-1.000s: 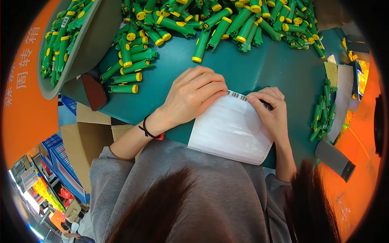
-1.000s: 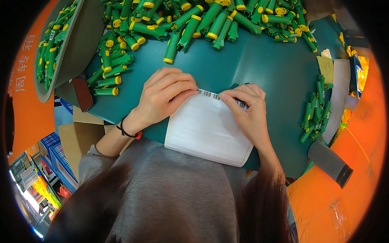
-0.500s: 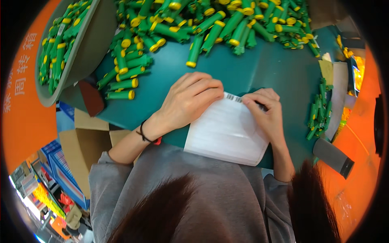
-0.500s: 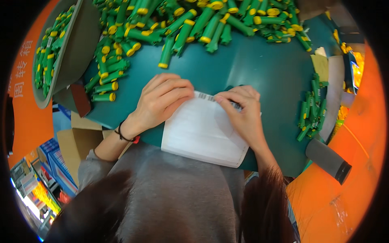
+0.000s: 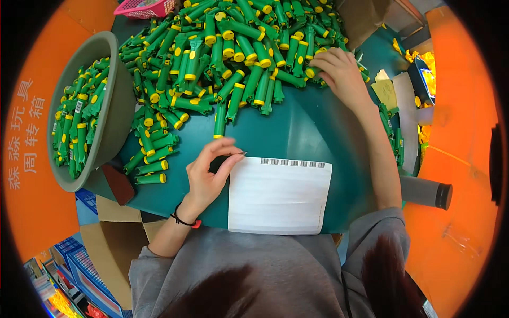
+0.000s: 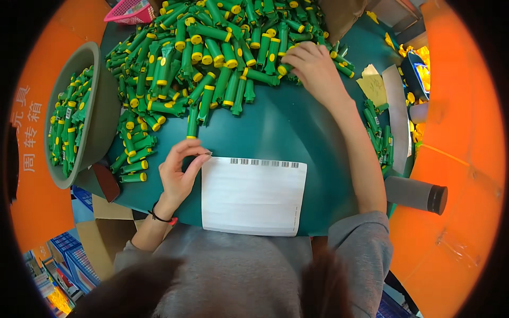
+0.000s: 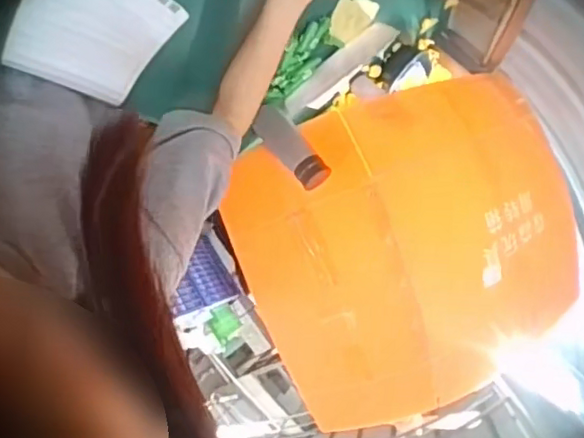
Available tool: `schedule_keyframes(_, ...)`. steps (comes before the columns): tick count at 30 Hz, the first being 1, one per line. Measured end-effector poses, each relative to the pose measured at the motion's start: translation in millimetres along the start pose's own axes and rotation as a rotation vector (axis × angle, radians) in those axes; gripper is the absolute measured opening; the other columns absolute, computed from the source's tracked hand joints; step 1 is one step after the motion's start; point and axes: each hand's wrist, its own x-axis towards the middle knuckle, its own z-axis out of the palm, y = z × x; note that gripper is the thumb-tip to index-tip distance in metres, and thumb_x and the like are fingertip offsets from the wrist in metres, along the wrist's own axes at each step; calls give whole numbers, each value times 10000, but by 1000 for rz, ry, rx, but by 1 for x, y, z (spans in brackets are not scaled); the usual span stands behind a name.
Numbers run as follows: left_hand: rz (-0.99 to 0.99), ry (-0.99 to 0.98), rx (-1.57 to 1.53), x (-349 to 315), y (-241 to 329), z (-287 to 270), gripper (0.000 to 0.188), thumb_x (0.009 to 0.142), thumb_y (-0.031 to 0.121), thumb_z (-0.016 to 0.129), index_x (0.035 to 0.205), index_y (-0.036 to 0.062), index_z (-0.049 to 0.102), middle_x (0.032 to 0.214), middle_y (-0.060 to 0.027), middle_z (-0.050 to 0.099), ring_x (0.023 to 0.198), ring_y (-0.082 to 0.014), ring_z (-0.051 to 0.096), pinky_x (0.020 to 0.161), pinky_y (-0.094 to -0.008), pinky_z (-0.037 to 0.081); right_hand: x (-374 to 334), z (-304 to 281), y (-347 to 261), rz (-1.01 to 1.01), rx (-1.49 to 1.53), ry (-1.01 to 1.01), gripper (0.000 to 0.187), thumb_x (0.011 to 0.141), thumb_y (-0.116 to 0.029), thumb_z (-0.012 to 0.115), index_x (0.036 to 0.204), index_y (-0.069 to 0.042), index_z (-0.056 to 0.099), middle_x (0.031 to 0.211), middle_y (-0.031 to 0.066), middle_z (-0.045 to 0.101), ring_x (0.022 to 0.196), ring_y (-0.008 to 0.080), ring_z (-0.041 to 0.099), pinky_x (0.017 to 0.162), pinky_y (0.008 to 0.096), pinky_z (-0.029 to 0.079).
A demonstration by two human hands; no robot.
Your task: Applying small barcode labels to green cylindrical toy components at a factory workstation.
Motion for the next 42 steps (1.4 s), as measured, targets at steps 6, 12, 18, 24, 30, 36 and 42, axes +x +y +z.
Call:
schedule_keyframes(6,-22,23,-154,-7,-15,-4,154,880,-46,725,1027,-34,679,964,-99,747,877,-158,711,823,-273,556,-31,-13,-85,534,1001,123,287,878,31,688,1145,-44,618,1177,59,606,924,116,602,746,250,477)
schedule_keyframes(12,1,-86,-116,22,47,1,118,882,-13,714,990,9,675,1102,-117,694,988,-193,661,874,-307,512,-74,-28,-156,860,1837,65,328,892,55,647,1208,-13,594,1272,143,539,897,135,592,762,242,495)
schedule_keyframes(18,65,-340,-28,41,75,9,83,912,30,682,984,14,644,1144,-124,653,1030,-224,618,930,-333,466,-88,-31,-173,883,1729,10,339,883,43,681,1209,18,592,1227,148,589,946,173,648,740,290,600)
schedule_keyframes(24,-49,-512,-94,48,80,12,77,916,41,678,974,2,646,1076,-111,673,940,-192,638,814,-309,499,-96,-26,-179,765,1755,179,450,753,85,804,1149,27,601,1132,129,645,999,189,655,774,303,610)
schedule_keyframes(30,-47,-622,-27,57,86,13,73,907,39,686,955,-5,654,1006,-111,683,884,-208,653,764,-310,529,-100,-26,-177,679,1666,200,473,708,72,848,1123,29,625,1129,127,662,1020,184,646,897,312,539)
schedule_keyframes(36,-48,-633,7,58,87,15,68,899,33,692,939,-7,654,993,-112,683,866,-224,658,755,-318,546,-101,-27,-177,694,1660,210,473,702,67,855,1117,34,631,1116,139,672,1011,184,649,904,316,535)
schedule_keyframes(42,-26,-628,41,58,87,17,65,893,20,694,929,-13,650,983,-114,679,860,-226,659,756,-318,545,-100,-27,-178,710,1634,226,464,710,67,851,1117,38,629,1096,140,680,999,183,653,891,309,540)
